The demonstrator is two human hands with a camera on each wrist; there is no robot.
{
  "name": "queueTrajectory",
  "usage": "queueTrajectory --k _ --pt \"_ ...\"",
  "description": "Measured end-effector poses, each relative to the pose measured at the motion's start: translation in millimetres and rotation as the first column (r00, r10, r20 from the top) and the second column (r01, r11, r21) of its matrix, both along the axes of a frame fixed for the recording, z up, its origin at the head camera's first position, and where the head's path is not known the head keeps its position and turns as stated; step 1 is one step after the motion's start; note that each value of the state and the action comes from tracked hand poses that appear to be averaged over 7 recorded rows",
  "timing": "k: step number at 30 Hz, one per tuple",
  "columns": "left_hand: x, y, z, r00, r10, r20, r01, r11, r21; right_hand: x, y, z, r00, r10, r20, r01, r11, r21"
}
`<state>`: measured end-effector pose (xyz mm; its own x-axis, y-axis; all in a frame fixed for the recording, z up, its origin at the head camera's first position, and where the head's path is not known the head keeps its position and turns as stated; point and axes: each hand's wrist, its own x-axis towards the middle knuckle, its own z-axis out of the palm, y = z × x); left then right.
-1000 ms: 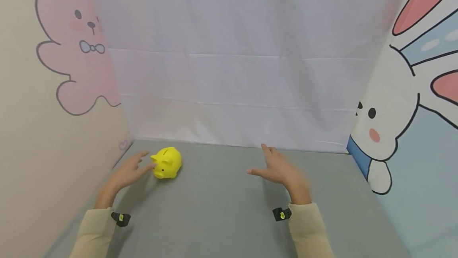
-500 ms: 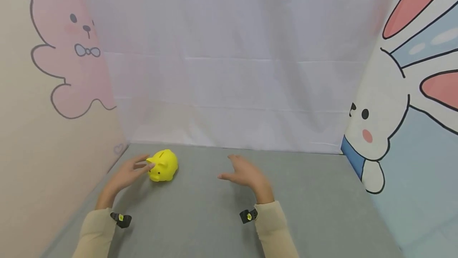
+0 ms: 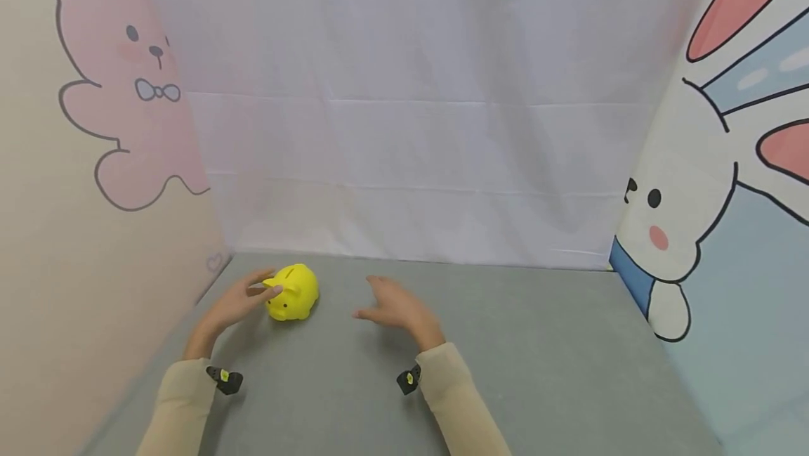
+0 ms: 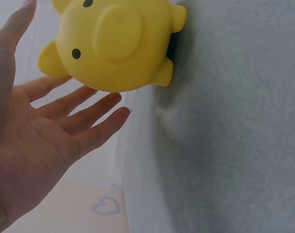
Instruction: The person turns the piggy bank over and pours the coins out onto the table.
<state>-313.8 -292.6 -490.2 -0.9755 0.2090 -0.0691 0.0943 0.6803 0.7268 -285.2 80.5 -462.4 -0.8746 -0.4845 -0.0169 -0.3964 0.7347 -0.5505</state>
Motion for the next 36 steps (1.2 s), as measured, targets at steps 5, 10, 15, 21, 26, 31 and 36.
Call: queueTrajectory --k 5,10,15,21,26,31,36 --pt "-0.2 -0.2 -4.1 0.999 -0.032 0.010 0.031 0.999 0.029 -8.2 -8.9 -6.1 1.000 0.007 -0.004 -0.007 0.998 -0.061" --pt "-4.2 -4.7 -10.0 0.999 -0.052 0.009 0.051 0.998 0.040 -16.5 -23.7 -7.3 1.000 0.014 -0.004 -0.014 0.996 -0.090" --pt "-9.0 -10.7 -11.6 0.998 -0.063 0.028 0.063 0.998 0.015 -19.6 -46.2 -11.1 1.000 0.008 0.014 -0.007 0.996 -0.090" --pt "-13.0 -17.5 -12.0 0.995 -0.097 0.035 0.093 0.991 0.092 -17.8 -75.4 -19.0 0.999 -0.020 0.044 0.023 0.996 -0.084" --pt "-13.1 -20.0 -8.2 0.989 -0.122 0.087 0.108 0.983 0.145 -18.5 -98.5 -26.7 0.997 -0.033 0.073 0.041 0.993 -0.107" --pt "-13.6 -15.3 -4.5 0.985 -0.114 0.130 0.096 0.986 0.136 -22.8 -113.7 -31.4 0.997 -0.012 0.072 0.024 0.987 -0.161" --pt "-16.0 -10.5 -6.4 0.983 -0.114 0.143 0.093 0.985 0.142 -25.2 -121.8 -37.0 0.999 0.018 0.050 -0.007 0.976 -0.217"
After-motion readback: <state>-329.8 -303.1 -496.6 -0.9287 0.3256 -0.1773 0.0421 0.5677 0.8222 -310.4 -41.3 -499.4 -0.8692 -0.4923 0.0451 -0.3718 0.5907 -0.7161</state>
